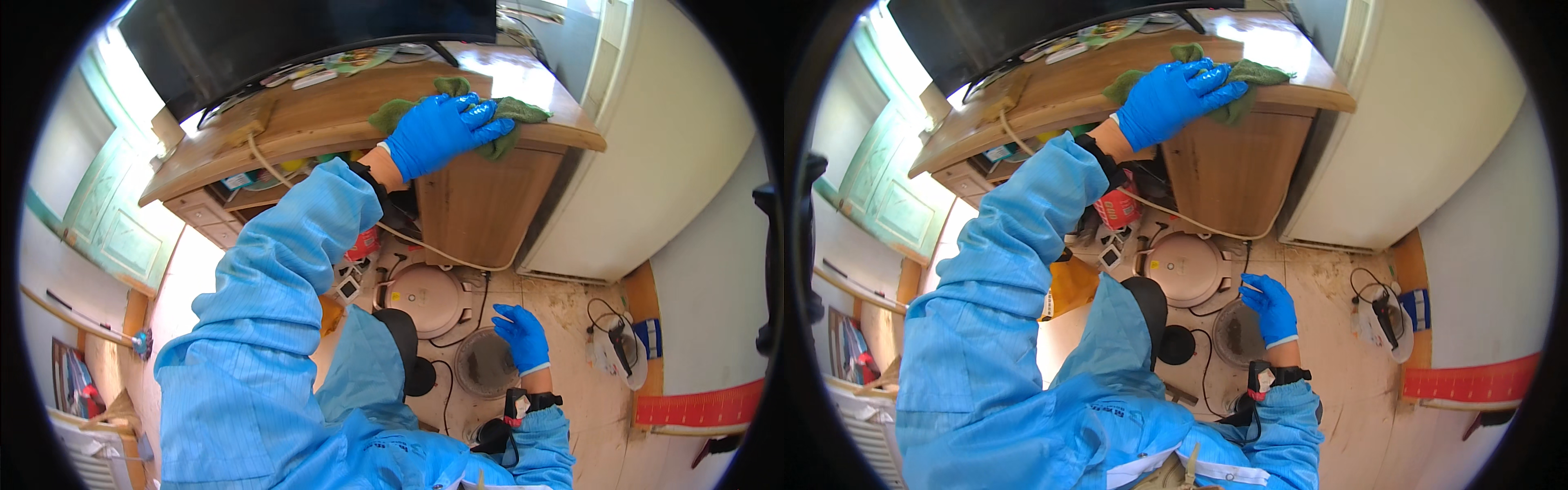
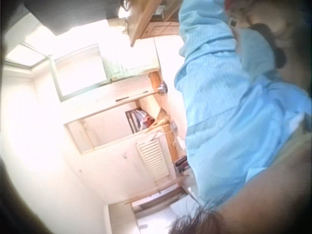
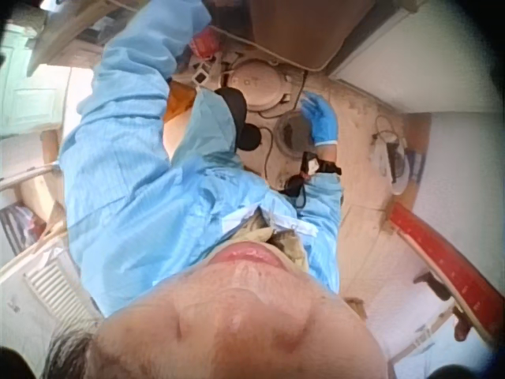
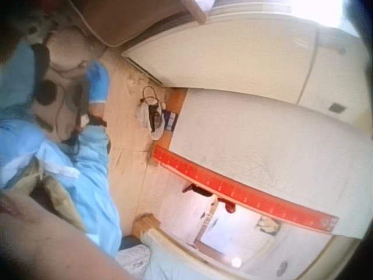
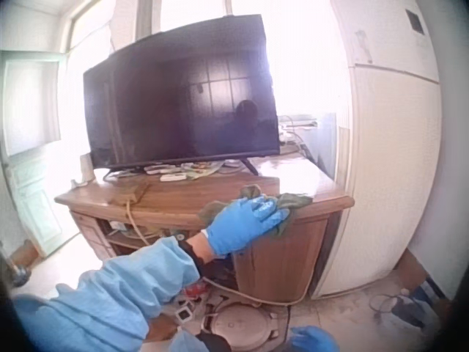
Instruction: The person wipes the top and front of a wooden cabinet with a green cloth. They repeatedly dip the cloth into a bucket of water, wring it out, and continue wiping the cabinet surface.
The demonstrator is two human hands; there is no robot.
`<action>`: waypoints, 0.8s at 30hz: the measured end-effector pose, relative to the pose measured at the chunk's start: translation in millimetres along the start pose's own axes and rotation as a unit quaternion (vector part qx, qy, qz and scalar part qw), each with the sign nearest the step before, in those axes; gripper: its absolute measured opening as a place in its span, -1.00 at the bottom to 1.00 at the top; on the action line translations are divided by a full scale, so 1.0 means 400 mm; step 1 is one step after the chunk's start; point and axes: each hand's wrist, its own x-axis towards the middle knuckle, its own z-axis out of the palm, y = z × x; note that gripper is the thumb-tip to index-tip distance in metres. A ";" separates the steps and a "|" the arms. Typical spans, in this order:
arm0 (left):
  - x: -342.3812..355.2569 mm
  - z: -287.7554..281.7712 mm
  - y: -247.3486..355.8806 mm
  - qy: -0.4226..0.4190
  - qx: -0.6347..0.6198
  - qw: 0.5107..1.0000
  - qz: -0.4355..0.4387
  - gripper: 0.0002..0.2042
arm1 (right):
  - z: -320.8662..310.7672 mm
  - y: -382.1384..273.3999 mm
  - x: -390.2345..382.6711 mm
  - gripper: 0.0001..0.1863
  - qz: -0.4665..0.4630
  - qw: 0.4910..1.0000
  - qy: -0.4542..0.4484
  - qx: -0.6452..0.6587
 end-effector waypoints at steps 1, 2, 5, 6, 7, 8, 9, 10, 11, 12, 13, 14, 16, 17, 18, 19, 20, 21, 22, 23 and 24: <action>-0.023 -0.012 -0.012 -0.006 -0.004 1.000 -0.005 -0.40 | -0.001 0.003 0.004 -0.67 0.007 1.000 -0.002 -0.005; -0.042 -0.022 -0.023 -0.008 -0.009 1.000 -0.009 -0.41 | -0.004 0.006 0.008 -0.68 0.012 1.000 -0.005 -0.005; -0.105 -0.051 -0.064 -0.027 0.003 0.999 -0.017 -0.41 | -0.014 0.012 0.018 -0.68 0.021 1.000 -0.012 -0.003; -0.126 -0.061 -0.077 -0.034 0.002 0.999 -0.022 -0.40 | -0.017 0.014 0.020 -0.68 0.023 1.000 -0.006 -0.004; -0.147 -0.071 -0.090 -0.040 0.000 0.999 -0.028 -0.38 | -0.020 0.016 0.021 -0.68 0.023 1.000 -0.010 -0.005; -0.168 -0.081 -0.102 -0.051 -0.003 0.998 -0.033 -0.37 | -0.023 0.018 0.022 -0.67 0.023 1.000 -0.008 -0.007; -0.188 -0.091 -0.113 -0.057 -0.026 0.997 -0.055 -0.36 | -0.024 0.020 0.023 -0.67 0.023 1.000 -0.004 -0.008; -0.208 -0.101 -0.121 -0.069 -0.050 0.993 -0.077 -0.36 | -0.025 0.022 0.023 -0.67 0.026 1.000 0.000 -0.007; -0.226 -0.111 -0.133 -0.071 -0.074 0.990 -0.097 -0.35 | -0.025 0.024 0.024 -0.67 0.028 1.000 0.004 -0.006; -0.242 -0.120 -0.147 -0.076 -0.080 0.988 -0.108 -0.37 | -0.026 0.026 0.025 -0.67 0.023 1.000 0.002 -0.003; -0.258 -0.129 -0.159 -0.073 -0.088 0.987 -0.117 -0.39 | -0.026 0.027 0.026 -0.67 0.030 0.999 0.008 -0.005; -0.273 -0.137 -0.172 -0.072 -0.098 0.985 -0.126 -0.40 | -0.026 0.029 0.027 -0.67 0.032 0.999 0.009 -0.005; -0.303 -0.154 -0.195 -0.084 -0.103 0.978 -0.164 -0.42 | -0.028 0.031 0.029 -0.68 0.034 0.999 0.010 -0.003; -0.316 -0.163 -0.204 -0.095 -0.107 0.972 -0.184 -0.43 | -0.029 0.032 0.030 -0.68 0.034 0.999 0.010 -0.001; -0.327 -0.170 -0.213 -0.096 -0.115 0.969 -0.195 -0.45 | -0.032 0.033 0.029 -0.69 0.034 0.999 0.012 -0.001; -0.336 -0.177 -0.222 -0.099 -0.122 0.966 -0.207 -0.47 | -0.035 0.034 0.029 -0.69 0.038 0.999 0.011 0.001; -0.342 -0.183 -0.231 -0.104 -0.130 0.962 -0.218 -0.48 | -0.038 0.034 0.028 -0.70 0.041 0.999 0.012 0.001; -0.346 -0.187 -0.237 -0.109 -0.148 0.953 -0.242 -0.50 | -0.041 0.035 0.026 -0.70 0.043 0.999 0.016 -0.003; -0.347 -0.191 -0.243 -0.115 -0.168 0.942 -0.266 -0.52 | -0.044 0.036 0.023 -0.71 0.045 0.999 0.014 0.003; -0.345 -0.192 -0.248 -0.130 -0.188 0.928 -0.293 -0.54 | -0.048 0.036 0.020 -0.71 0.044 0.999 0.014 0.004; -0.340 -0.192 -0.253 -0.155 -0.193 0.915 -0.319 -0.55 | -0.052 0.036 0.015 -0.71 0.043 0.999 0.021 -0.002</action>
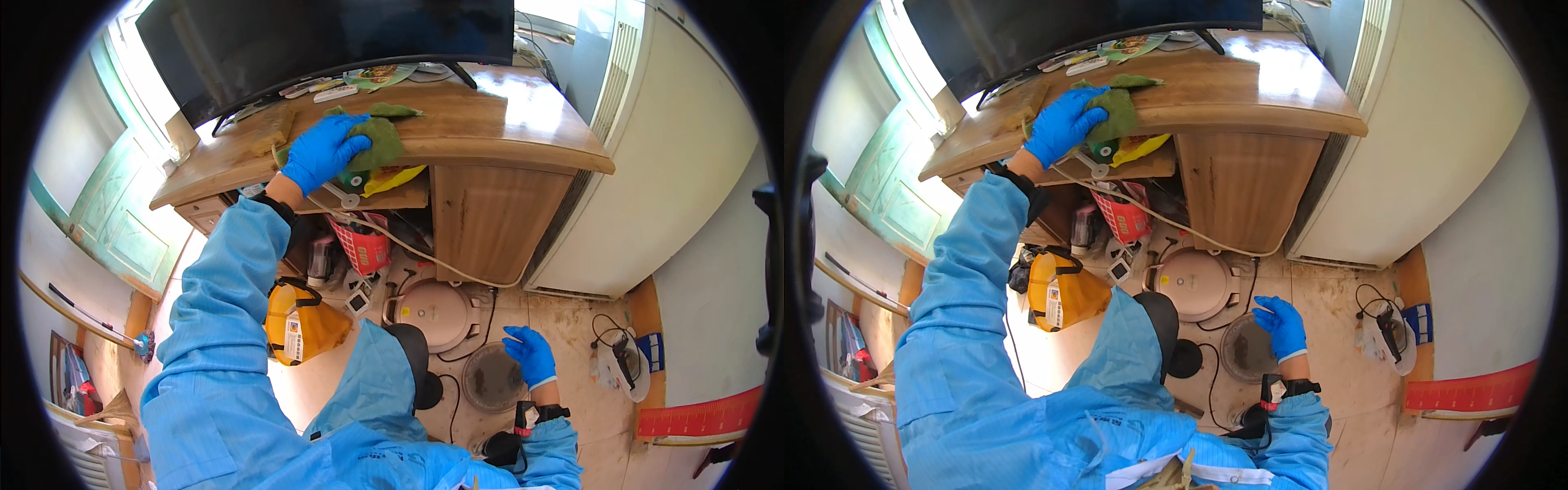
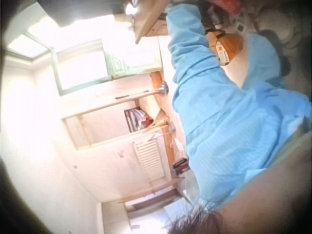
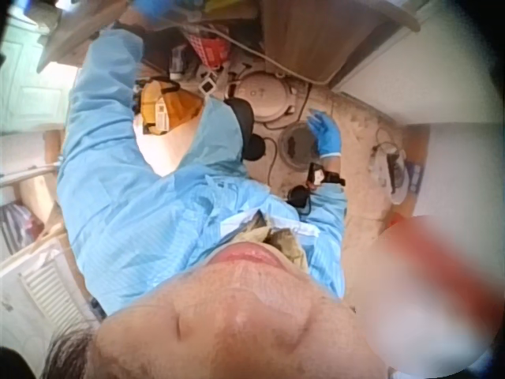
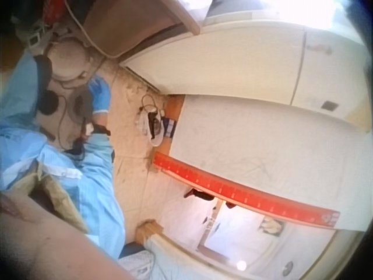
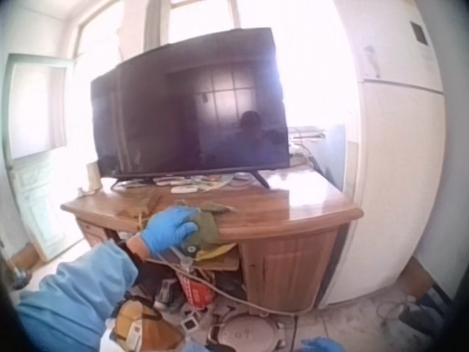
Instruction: The person wipes the top and front of a wooden cabinet with a green cloth. They repeatedly dip the cloth into a bucket of water, wring it out, and continue wiping the cabinet surface.
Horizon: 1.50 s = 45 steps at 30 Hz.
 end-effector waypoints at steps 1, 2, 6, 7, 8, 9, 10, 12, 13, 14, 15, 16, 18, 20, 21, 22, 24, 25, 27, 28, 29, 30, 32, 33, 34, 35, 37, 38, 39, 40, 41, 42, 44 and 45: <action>0.013 -0.003 -0.001 -0.030 -0.002 0.999 -0.036 -0.55 | -0.003 0.000 -0.004 -0.71 0.002 1.000 -0.005 0.006; 0.028 -0.003 0.000 -0.059 -0.004 0.996 -0.071 -0.55 | -0.005 -0.001 -0.007 -0.71 0.003 1.000 -0.003 0.008; 0.083 0.013 0.030 -0.099 0.058 0.984 -0.137 -0.51 | 0.006 -0.008 -0.012 -0.69 0.006 1.000 -0.003 0.012; 0.093 0.021 0.045 -0.102 0.061 0.983 -0.140 -0.50 | 0.014 -0.010 -0.013 -0.68 0.007 1.000 -0.016 0.005; 0.105 0.026 0.062 -0.108 0.066 0.981 -0.149 -0.48 | 0.024 -0.013 -0.014 -0.66 0.005 1.000 -0.027 -0.006; 0.117 0.034 0.082 -0.103 0.062 0.984 -0.130 -0.48 | 0.036 -0.016 -0.013 -0.65 -0.003 0.999 -0.040 -0.017; 0.128 0.046 0.109 -0.102 0.058 0.986 -0.119 -0.48 | 0.048 -0.018 -0.013 -0.66 -0.003 0.999 -0.044 -0.021; 0.161 0.070 0.164 -0.111 0.052 0.988 -0.093 -0.46 | 0.071 -0.022 -0.015 -0.66 -0.011 0.998 -0.057 -0.019; 0.183 0.082 0.193 -0.121 0.050 0.988 -0.077 -0.46 | 0.079 -0.024 -0.018 -0.67 -0.011 0.998 -0.053 -0.037; 0.204 0.094 0.222 -0.131 0.047 0.988 -0.062 -0.45 | 0.084 -0.027 -0.021 -0.67 -0.011 0.998 -0.051 -0.044; 0.229 0.106 0.250 -0.150 0.053 0.986 -0.043 -0.43 | 0.086 -0.031 -0.022 -0.67 -0.011 0.997 -0.048 -0.051; 0.249 0.119 0.279 -0.152 0.052 0.987 -0.030 -0.42 | 0.087 -0.035 -0.022 -0.67 -0.008 0.998 -0.050 -0.045; 0.285 0.140 0.331 -0.157 0.050 0.986 -0.011 -0.41 | 0.086 -0.039 -0.019 -0.65 0.002 0.998 -0.053 -0.032; 0.322 0.144 0.362 -0.199 0.112 0.968 0.104 -0.40 | 0.084 -0.039 -0.016 -0.64 -0.002 0.998 -0.054 -0.026; 0.341 0.144 0.373 -0.224 0.150 0.949 0.162 -0.39 | 0.083 -0.039 -0.015 -0.63 -0.004 0.998 -0.056 -0.021; 0.361 0.142 0.380 -0.255 0.118 0.950 0.139 -0.39 | 0.083 -0.037 -0.015 -0.63 -0.002 0.998 -0.053 -0.021; 0.408 0.139 0.390 -0.324 0.070 0.938 0.102 -0.38 | 0.086 -0.035 -0.016 -0.62 0.005 0.999 -0.042 -0.020; 0.425 0.140 0.389 -0.343 0.038 0.936 0.071 -0.35 | 0.088 -0.035 -0.019 -0.65 0.002 0.999 -0.045 -0.005; 0.470 0.143 0.380 -0.402 0.012 0.913 0.059 -0.20 | 0.091 -0.037 -0.030 -0.70 0.002 0.999 -0.034 0.017; 0.490 0.153 0.375 -0.417 -0.001 0.908 0.027 -0.14 | 0.092 -0.039 -0.035 -0.70 0.000 0.999 -0.033 0.014; 0.509 0.162 0.366 -0.412 -0.003 0.911 0.031 -0.24 | 0.093 -0.042 -0.039 -0.70 -0.005 0.999 -0.033 0.014; 0.530 0.182 0.363 -0.418 0.031 0.908 0.013 -0.19 | 0.094 -0.046 -0.042 -0.71 -0.016 0.999 -0.040 0.017; 0.593 0.227 0.357 -0.424 0.095 0.901 -0.010 -0.09 | 0.097 -0.052 -0.039 -0.70 -0.002 0.999 -0.029 0.017; 0.624 0.262 0.363 -0.412 0.124 0.903 -0.003 -0.10 | 0.099 -0.054 -0.038 -0.70 -0.006 0.999 -0.032 0.019; 0.653 0.291 0.365 -0.396 0.153 0.905 0.017 -0.11 | 0.100 -0.057 -0.036 -0.70 0.002 0.999 -0.031 0.023; 0.676 0.304 0.354 -0.411 0.136 0.901 0.006 -0.12 | 0.100 -0.059 -0.035 -0.69 0.001 0.999 -0.035 0.028; 0.717 0.336 0.357 -0.392 0.142 0.909 -0.017 -0.15 | 0.100 -0.065 -0.032 -0.68 -0.004 0.998 -0.047 0.030; 0.714 0.331 0.338 -0.410 0.095 0.907 -0.032 -0.13 | 0.098 -0.069 -0.034 -0.67 -0.008 0.998 -0.055 0.026; 0.726 0.343 0.352 -0.411 0.132 0.902 0.007 -0.16 | 0.097 -0.073 -0.035 -0.67 -0.017 0.997 -0.066 0.027; 0.730 0.339 0.356 -0.405 0.154 0.900 0.052 -0.19 | 0.096 -0.078 -0.035 -0.66 -0.017 0.998 -0.063 0.021; 0.720 0.338 0.362 -0.406 0.053 0.912 0.001 -0.25 | 0.095 -0.082 -0.035 -0.66 -0.021 0.998 -0.064 0.019; 0.707 0.335 0.370 -0.271 0.109 0.935 0.200 -0.44 | 0.095 -0.084 -0.038 -0.66 -0.031 0.997 -0.070 0.020; 0.694 0.314 0.396 -0.346 0.083 0.930 0.090 -0.42 | 0.097 -0.086 -0.041 -0.65 -0.026 0.997 -0.065 0.034; 0.681 0.300 0.408 -0.359 0.085 0.927 0.066 -0.41 | 0.098 -0.087 -0.043 -0.65 -0.036 0.995 -0.075 0.051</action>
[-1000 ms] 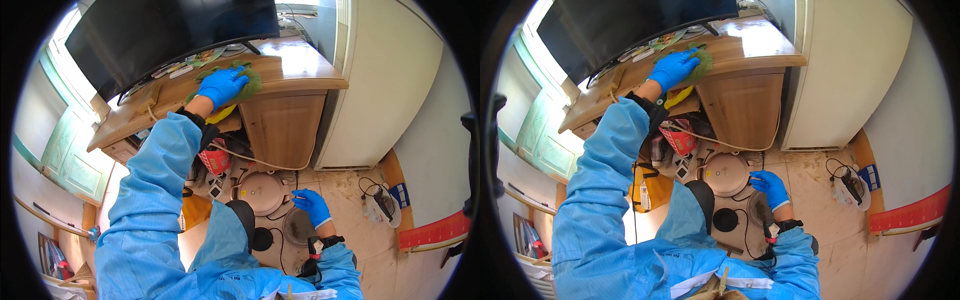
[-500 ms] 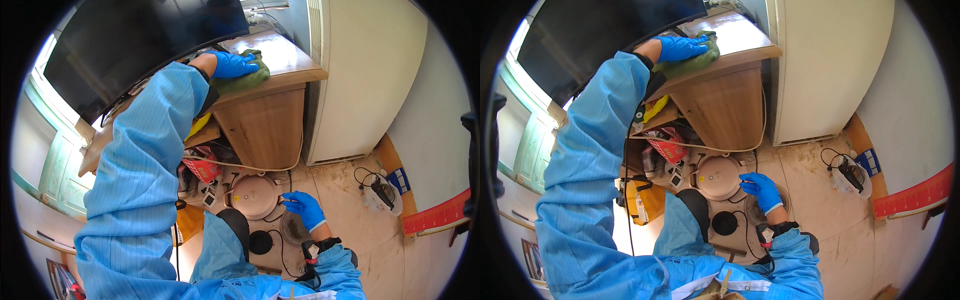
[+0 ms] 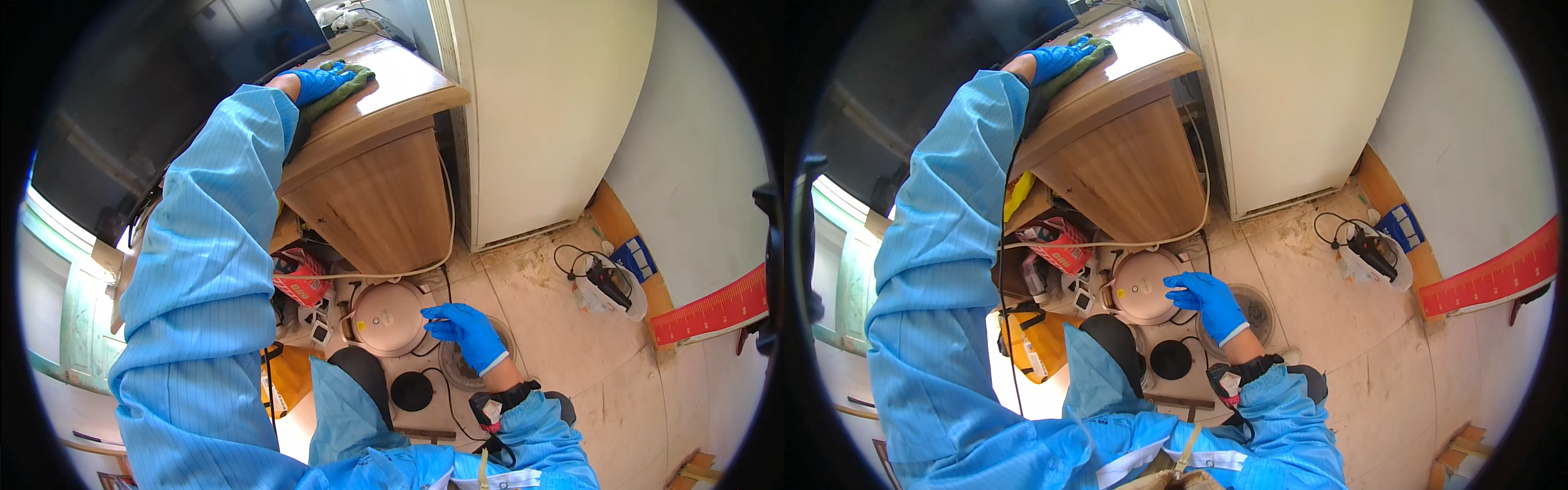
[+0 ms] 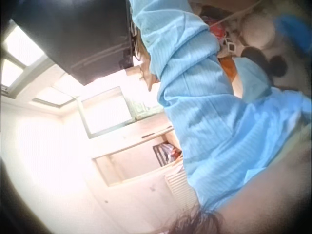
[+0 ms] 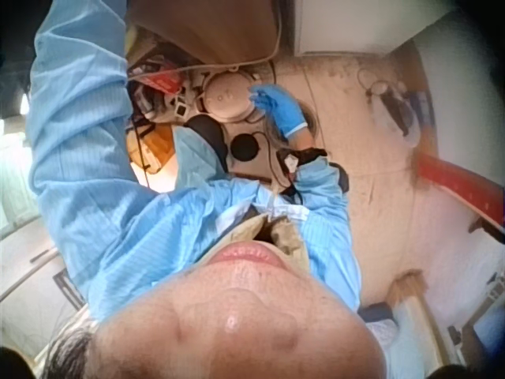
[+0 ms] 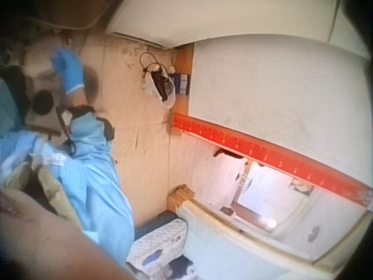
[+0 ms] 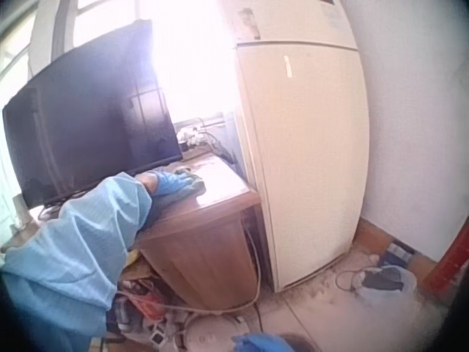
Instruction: The person wipes the top and front of a wooden cabinet with a green cloth. They repeatedly dip the cloth into a bucket of water, wring it out, and continue wiping the cabinet surface.
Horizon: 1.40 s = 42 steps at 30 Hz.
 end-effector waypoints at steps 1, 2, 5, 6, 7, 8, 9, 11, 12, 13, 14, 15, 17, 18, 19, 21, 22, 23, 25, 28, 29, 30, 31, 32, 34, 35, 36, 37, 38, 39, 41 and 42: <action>-0.016 -0.007 0.014 -0.010 -0.004 1.000 -0.012 -0.40 | 0.002 0.000 -0.001 -0.64 0.008 1.000 0.006 -0.009; -0.036 -0.011 0.025 -0.017 -0.005 1.000 -0.021 -0.39 | 0.002 0.001 -0.002 -0.63 0.005 1.000 0.004 -0.012; -0.103 -0.013 0.048 -0.028 -0.012 0.999 -0.043 -0.36 | 0.003 0.003 -0.001 -0.62 -0.007 1.000 0.005 -0.024; -0.126 -0.007 0.053 -0.030 -0.015 0.998 -0.050 -0.35 | 0.003 0.005 0.001 -0.63 -0.003 1.000 0.015 -0.022; -0.150 0.002 0.055 -0.032 -0.019 0.998 -0.055 -0.34 | 0.003 0.007 0.002 -0.63 -0.009 1.000 0.008 -0.021; -0.170 0.011 0.055 -0.029 -0.026 0.998 -0.056 -0.33 | 0.003 0.008 0.004 -0.63 -0.006 1.000 0.011 -0.015; -0.190 0.029 0.056 -0.018 -0.031 0.998 -0.048 -0.32 | 0.002 0.011 0.006 -0.63 -0.004 1.000 0.015 -0.010; -0.221 0.053 0.049 0.046 -0.077 0.996 0.024 -0.31 | 0.004 0.017 0.010 -0.64 0.000 1.000 0.011 -0.006; -0.240 0.071 0.047 0.062 -0.089 0.993 0.049 -0.31 | 0.005 0.020 0.012 -0.63 0.002 1.000 0.008 0.000; -0.253 0.084 0.046 0.081 -0.103 0.988 0.077 -0.32 | 0.006 0.022 0.013 -0.61 0.004 1.000 0.009 0.006; -0.267 0.100 0.049 0.119 -0.057 0.986 0.097 -0.35 | 0.006 0.023 0.013 -0.61 0.003 1.000 0.003 0.008; -0.282 0.110 0.050 0.147 -0.053 0.980 0.120 -0.35 | 0.006 0.024 0.012 -0.62 0.002 1.000 0.000 0.008; -0.329 0.141 0.057 0.193 -0.043 0.970 0.145 -0.36 | 0.005 0.022 0.008 -0.62 -0.001 1.000 -0.003 0.007; -0.345 0.158 0.068 0.248 -0.032 0.955 0.162 -0.29 | 0.003 0.020 0.003 -0.63 -0.004 1.000 -0.002 0.005; -0.360 0.167 0.076 0.264 -0.006 0.951 0.162 -0.27 | 0.000 0.016 -0.001 -0.63 -0.011 1.000 -0.003 0.003; -0.385 0.186 0.094 0.293 0.044 0.942 0.159 -0.20 | -0.002 0.014 -0.013 -0.64 -0.008 1.000 -0.001 0.000; -0.389 0.194 0.106 0.322 0.057 0.933 0.148 -0.12 | -0.004 0.011 -0.019 -0.64 -0.014 1.000 -0.008 0.003; -0.387 0.194 0.116 0.329 0.065 0.933 0.130 -0.13 | -0.005 0.007 -0.024 -0.64 -0.008 1.000 -0.001 -0.005; -0.373 0.195 0.140 0.332 0.079 0.936 0.088 -0.14 | -0.003 0.008 -0.038 -0.63 0.008 1.000 0.017 -0.012; -0.314 0.189 0.199 0.362 0.092 0.925 0.075 -0.21 | 0.001 0.000 -0.043 -0.65 -0.008 1.000 -0.004 -0.012; -0.285 0.188 0.229 0.380 0.095 0.917 0.080 -0.24 | 0.002 -0.002 -0.043 -0.66 -0.009 1.000 -0.008 -0.012; -0.246 0.184 0.264 0.396 0.096 0.909 0.084 -0.27 | 0.005 -0.005 -0.040 -0.66 -0.008 1.000 -0.005 -0.002; -0.206 0.182 0.303 0.401 0.100 0.907 0.081 -0.31 | 0.009 -0.006 -0.036 -0.66 -0.012 1.000 -0.003 0.006; -0.164 0.179 0.344 0.422 0.107 0.897 0.079 -0.36 | 0.011 -0.007 -0.033 -0.67 -0.023 1.000 -0.011 0.016; -0.078 0.167 0.427 0.439 0.115 0.889 0.063 -0.46 | 0.015 -0.008 -0.028 -0.66 -0.027 0.999 -0.012 0.024; -0.038 0.162 0.464 0.460 0.113 0.879 0.057 -0.51 | 0.015 -0.009 -0.026 -0.66 -0.036 0.999 -0.025 0.031; -0.002 0.155 0.494 0.423 0.121 0.896 0.058 -0.57 | 0.014 -0.009 -0.025 -0.66 -0.031 0.999 -0.017 0.023; 0.032 0.148 0.520 0.399 0.128 0.906 0.062 -0.63 | 0.011 -0.010 -0.024 -0.66 -0.031 0.999 -0.015 0.019; 0.054 0.155 0.541 0.412 0.165 0.894 0.065 -0.74 | 0.007 -0.011 -0.025 -0.66 -0.031 0.999 -0.012 0.014; 0.081 0.154 0.564 0.400 0.170 0.899 0.058 -0.82 | 0.002 -0.014 -0.025 -0.66 -0.036 0.999 -0.005 0.010; 0.098 0.188 0.591 0.404 0.153 0.894 0.118 -0.85 | -0.009 -0.021 -0.026 -0.66 -0.029 0.999 0.024 0.015; 0.094 0.212 0.598 0.399 0.137 0.894 0.150 -0.85 | -0.018 -0.027 -0.029 -0.66 -0.045 0.999 0.017 0.005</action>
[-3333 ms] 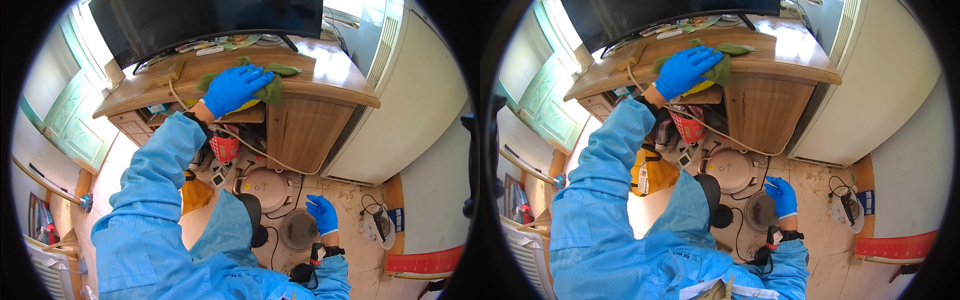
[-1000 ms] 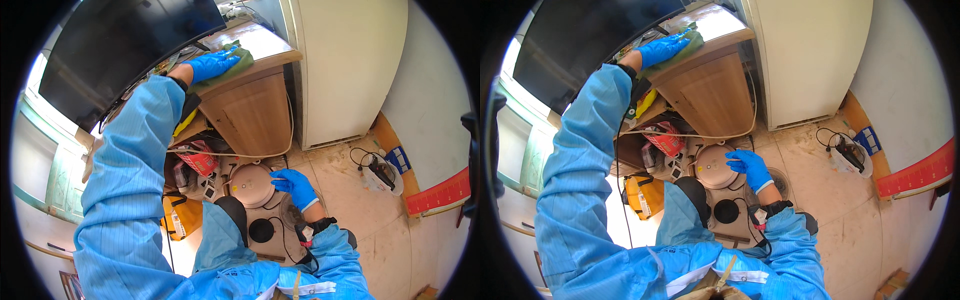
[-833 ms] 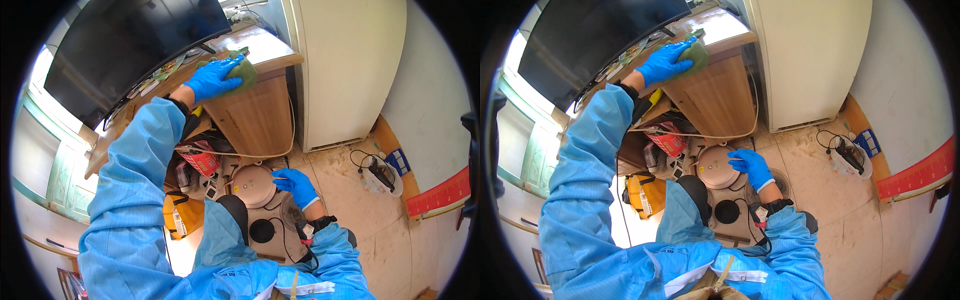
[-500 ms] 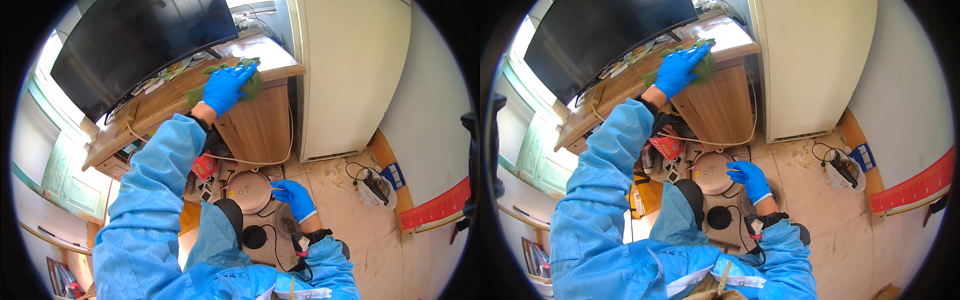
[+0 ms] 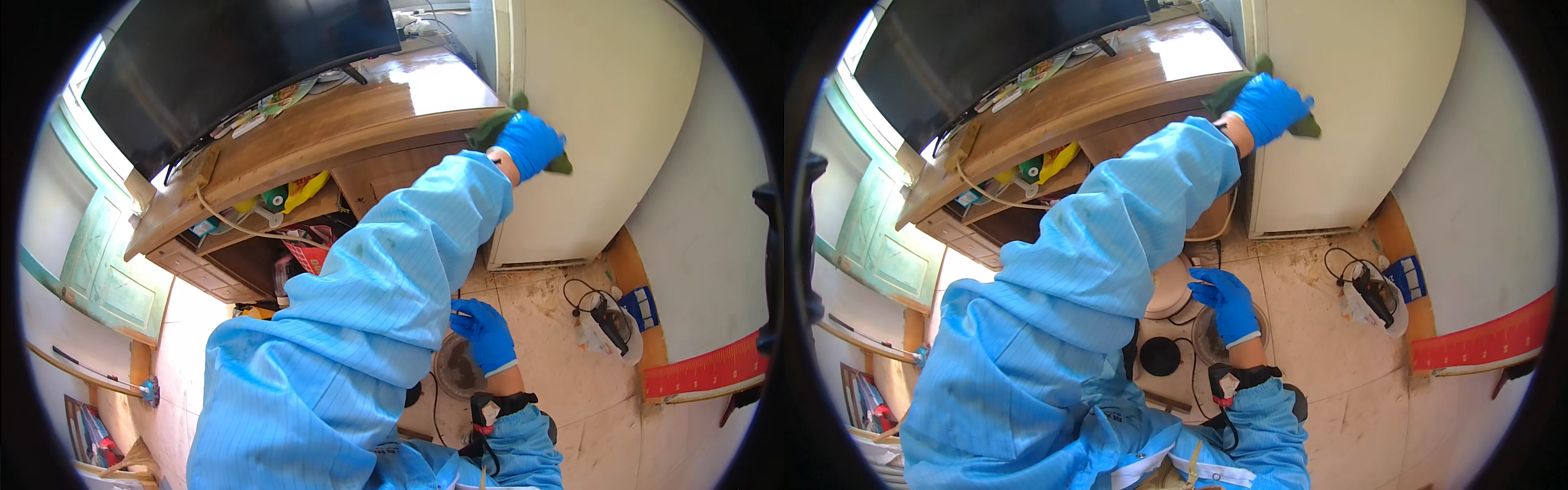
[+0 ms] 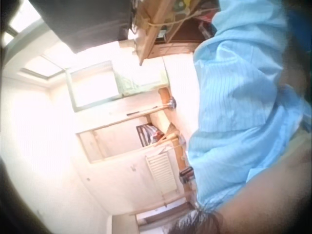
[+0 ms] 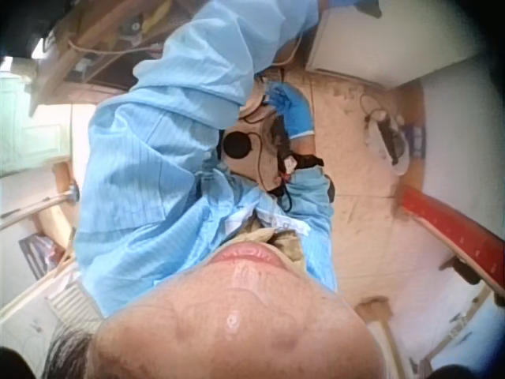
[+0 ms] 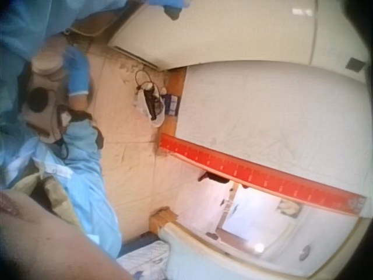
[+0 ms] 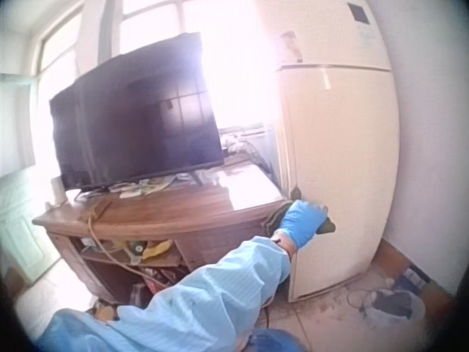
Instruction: The person wipes the top and front of a wooden cabinet with a green cloth. They repeatedly dip the cloth into a bucket of water, wring it out, and continue wiping the cabinet surface.
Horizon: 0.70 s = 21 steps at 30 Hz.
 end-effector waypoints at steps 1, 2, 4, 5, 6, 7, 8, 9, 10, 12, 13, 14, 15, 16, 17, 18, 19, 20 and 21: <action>-0.022 0.005 0.008 0.009 -0.026 0.999 0.020 -0.85 | -0.009 -0.007 -0.002 -0.65 -0.001 1.000 0.006 -0.003; -0.045 0.004 0.010 -0.021 -0.075 0.997 0.004 -0.82 | -0.013 -0.012 -0.001 -0.65 -0.011 1.000 0.002 0.006; -0.081 -0.021 -0.001 0.052 -0.184 0.980 -0.046 -0.80 | -0.014 -0.013 0.002 -0.65 -0.013 1.000 0.013 0.001; -0.102 -0.045 -0.012 0.058 -0.238 0.967 -0.073 -0.79 | -0.010 -0.010 0.006 -0.65 -0.014 1.000 0.017 0.017; -0.114 -0.077 -0.021 0.071 -0.241 0.962 -0.105 -0.73 | -0.007 -0.006 0.011 -0.65 -0.009 1.000 0.018 -0.002; -0.133 -0.115 -0.046 0.122 -0.265 0.949 -0.123 -0.73 | -0.001 0.001 0.017 -0.65 0.001 1.000 0.020 -0.011; -0.156 -0.157 -0.076 0.176 -0.283 0.932 -0.138 -0.72 | 0.005 0.009 0.026 -0.66 0.006 1.000 0.007 -0.006; -0.181 -0.198 -0.107 0.216 -0.301 0.916 -0.155 -0.70 | 0.009 0.017 0.033 -0.66 0.013 1.000 0.011 -0.020; -0.213 -0.238 -0.154 0.243 -0.307 0.904 -0.175 -0.69 | 0.010 0.026 0.038 -0.66 0.015 1.000 0.005 -0.018; -0.287 -0.316 -0.287 0.277 -0.246 0.911 -0.183 -0.71 | 0.005 0.042 0.046 -0.68 0.025 1.000 0.016 -0.002; -0.331 -0.354 -0.360 0.327 -0.170 0.918 -0.148 -0.73 | -0.001 0.051 0.046 -0.68 0.024 1.000 0.011 -0.015; -0.388 -0.394 -0.428 0.294 -0.110 0.935 -0.165 -0.75 | -0.007 0.057 0.049 -0.68 0.025 0.999 0.014 -0.018; -0.428 -0.426 -0.489 0.319 -0.141 0.919 -0.183 -0.76 | -0.014 0.064 0.052 -0.68 0.029 0.999 0.020 -0.007; -0.469 -0.461 -0.555 0.306 -0.092 0.922 -0.217 -0.74 | -0.020 0.069 0.053 -0.69 0.030 0.999 0.020 -0.021; -0.533 -0.484 -0.592 0.334 -0.134 0.903 -0.235 -0.64 | -0.024 0.074 0.056 -0.69 0.035 0.999 0.021 -0.020; -0.578 -0.510 -0.635 0.301 -0.104 0.895 -0.314 -0.60 | -0.027 0.079 0.057 -0.69 0.032 0.999 0.017 -0.016; -0.620 -0.526 -0.663 0.256 -0.012 0.881 -0.398 -0.54 | -0.027 0.083 0.057 -0.69 0.039 0.999 0.021 -0.022; -0.653 -0.542 -0.685 0.209 0.045 0.893 -0.395 -0.58 | -0.026 0.086 0.057 -0.69 0.039 0.999 0.019 -0.027; -0.674 -0.547 -0.698 0.135 0.090 0.892 -0.422 -0.60 | -0.024 0.088 0.057 -0.69 0.040 0.999 0.021 -0.028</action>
